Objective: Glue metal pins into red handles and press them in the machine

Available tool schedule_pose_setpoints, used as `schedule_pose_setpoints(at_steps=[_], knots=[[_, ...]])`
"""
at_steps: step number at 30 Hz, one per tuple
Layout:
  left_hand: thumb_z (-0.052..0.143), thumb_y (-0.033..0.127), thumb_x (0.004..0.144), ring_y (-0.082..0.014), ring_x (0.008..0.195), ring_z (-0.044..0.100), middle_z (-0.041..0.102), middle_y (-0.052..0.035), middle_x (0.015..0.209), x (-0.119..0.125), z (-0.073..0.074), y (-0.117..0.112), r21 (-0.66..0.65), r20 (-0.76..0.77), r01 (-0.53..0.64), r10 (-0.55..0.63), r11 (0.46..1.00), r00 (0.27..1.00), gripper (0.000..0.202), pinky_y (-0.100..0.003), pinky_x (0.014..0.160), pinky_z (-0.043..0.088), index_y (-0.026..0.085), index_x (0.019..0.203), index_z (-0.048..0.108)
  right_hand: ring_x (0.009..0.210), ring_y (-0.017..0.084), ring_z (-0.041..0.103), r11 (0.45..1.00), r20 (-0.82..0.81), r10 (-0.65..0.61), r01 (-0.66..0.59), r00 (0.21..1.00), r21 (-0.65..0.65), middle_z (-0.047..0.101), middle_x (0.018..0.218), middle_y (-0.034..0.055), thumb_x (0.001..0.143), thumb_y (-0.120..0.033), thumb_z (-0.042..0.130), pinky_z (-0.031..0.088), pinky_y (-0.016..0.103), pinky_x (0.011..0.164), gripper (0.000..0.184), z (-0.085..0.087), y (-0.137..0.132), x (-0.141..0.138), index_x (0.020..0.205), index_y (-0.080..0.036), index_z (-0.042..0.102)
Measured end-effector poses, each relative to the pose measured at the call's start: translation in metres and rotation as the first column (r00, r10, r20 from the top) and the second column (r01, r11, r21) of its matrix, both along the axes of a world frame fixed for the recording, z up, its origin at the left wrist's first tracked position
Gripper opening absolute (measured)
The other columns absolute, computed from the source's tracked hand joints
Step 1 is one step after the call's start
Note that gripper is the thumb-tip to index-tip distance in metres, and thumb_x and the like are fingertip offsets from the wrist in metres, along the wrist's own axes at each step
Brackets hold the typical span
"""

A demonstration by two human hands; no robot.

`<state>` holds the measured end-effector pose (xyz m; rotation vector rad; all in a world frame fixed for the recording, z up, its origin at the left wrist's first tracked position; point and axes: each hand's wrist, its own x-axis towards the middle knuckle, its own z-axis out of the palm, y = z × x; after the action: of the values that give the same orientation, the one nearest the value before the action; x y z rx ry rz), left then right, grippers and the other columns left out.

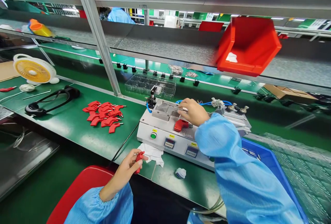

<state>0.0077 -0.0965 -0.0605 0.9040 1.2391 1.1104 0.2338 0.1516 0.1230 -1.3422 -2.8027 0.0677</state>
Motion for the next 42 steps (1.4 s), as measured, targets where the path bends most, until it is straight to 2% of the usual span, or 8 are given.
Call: schedule_pose_setpoints(at_steps=[5, 10, 15, 21, 24, 31, 36, 42], knots=[[0.073, 0.062, 0.087, -0.0149, 0.079, 0.061, 0.071, -0.0168, 0.123, 0.007, 0.008, 0.000, 0.030, -0.003, -0.031, 0.031, 0.999, 1.000, 0.058, -0.029, 0.070, 0.048, 0.019, 0.119, 0.050, 0.127, 0.032, 0.053, 0.997, 0.163, -0.070, 0.073, 0.984, -0.012, 0.062, 0.136, 0.0170, 0.105, -0.027, 0.048, 0.048, 0.041, 0.104, 0.035, -0.004, 0.005, -0.042, 0.115, -0.010, 0.077], [0.074, 0.063, 0.086, -0.0147, 0.076, 0.060, 0.071, -0.0171, 0.123, 0.008, 0.010, -0.003, 0.030, -0.004, -0.070, 0.070, 0.997, 0.998, 0.060, -0.029, 0.068, 0.048, 0.018, 0.119, 0.051, 0.125, 0.025, 0.055, 0.998, 0.142, -0.050, 0.053, 0.989, -0.018, 0.061, 0.140, 0.0101, 0.106, -0.028, 0.048, 0.048, 0.034, 0.101, 0.033, -0.007, 0.011, -0.056, 0.126, -0.021, 0.074], [0.072, 0.062, 0.089, -0.0151, 0.080, 0.061, 0.070, -0.0171, 0.124, 0.007, 0.006, -0.002, 0.026, -0.009, -0.015, 0.016, 1.000, 1.000, 0.058, -0.029, 0.070, 0.048, 0.018, 0.121, 0.051, 0.127, 0.034, 0.054, 0.981, 0.135, -0.192, 0.186, 0.972, 0.054, 0.068, 0.121, 0.0238, 0.105, -0.037, 0.051, 0.048, 0.041, 0.097, 0.042, -0.007, 0.010, -0.068, 0.129, -0.008, 0.069], [0.072, 0.059, 0.090, -0.0147, 0.078, 0.060, 0.070, -0.0165, 0.124, 0.013, 0.004, 0.000, 0.049, 0.021, -0.036, 0.035, 0.998, 0.999, 0.056, -0.028, 0.069, 0.047, 0.019, 0.121, 0.050, 0.124, 0.032, 0.059, 0.967, 0.141, -0.256, 0.253, 0.956, 0.043, 0.072, 0.113, 0.0233, 0.098, -0.009, 0.049, 0.049, 0.040, 0.096, 0.032, -0.008, 0.008, -0.097, 0.120, -0.008, 0.073], [0.072, 0.058, 0.090, -0.0148, 0.079, 0.060, 0.070, -0.0154, 0.123, 0.014, 0.004, -0.001, 0.043, 0.019, -0.031, 0.030, 0.999, 0.999, 0.053, -0.029, 0.070, 0.047, 0.019, 0.120, 0.051, 0.122, 0.033, 0.062, 0.968, 0.136, -0.250, 0.249, 0.959, 0.023, 0.073, 0.113, 0.0226, 0.096, -0.009, 0.053, 0.051, 0.038, 0.090, 0.031, -0.003, 0.010, -0.104, 0.118, -0.011, 0.074], [0.072, 0.060, 0.090, -0.0147, 0.078, 0.060, 0.071, -0.0149, 0.122, 0.007, -0.001, -0.004, 0.053, 0.019, -0.067, 0.066, 0.996, 0.998, 0.054, -0.029, 0.070, 0.047, 0.019, 0.120, 0.052, 0.108, 0.022, 0.069, 0.990, 0.093, -0.140, 0.142, 0.986, -0.016, 0.075, 0.116, 0.0083, 0.093, -0.010, 0.058, 0.049, 0.027, 0.078, 0.031, 0.006, 0.021, -0.081, 0.116, -0.021, 0.075], [0.073, 0.061, 0.088, -0.0167, 0.081, 0.063, 0.070, -0.0171, 0.125, 0.001, -0.004, -0.001, 0.033, -0.016, -0.062, 0.063, 0.998, 0.998, 0.057, -0.030, 0.072, 0.050, 0.019, 0.121, 0.054, 0.103, 0.017, 0.070, 0.996, 0.111, -0.081, 0.085, 0.991, -0.032, 0.076, 0.109, 0.0034, 0.093, -0.011, 0.061, 0.049, 0.024, 0.081, 0.025, 0.003, 0.028, -0.053, 0.108, -0.022, 0.078], [0.068, 0.050, 0.091, -0.0249, 0.111, 0.066, 0.070, -0.0155, 0.125, 0.007, 0.025, 0.027, 0.174, -0.143, -0.117, 0.143, 0.978, 0.979, 0.044, -0.033, 0.086, 0.053, 0.018, 0.120, 0.057, 0.122, 0.025, 0.063, 0.996, 0.140, -0.086, 0.082, 0.986, 0.035, 0.073, 0.121, 0.0090, 0.098, -0.015, 0.056, 0.052, 0.031, 0.091, 0.027, -0.004, 0.026, -0.044, 0.109, -0.022, 0.080]])
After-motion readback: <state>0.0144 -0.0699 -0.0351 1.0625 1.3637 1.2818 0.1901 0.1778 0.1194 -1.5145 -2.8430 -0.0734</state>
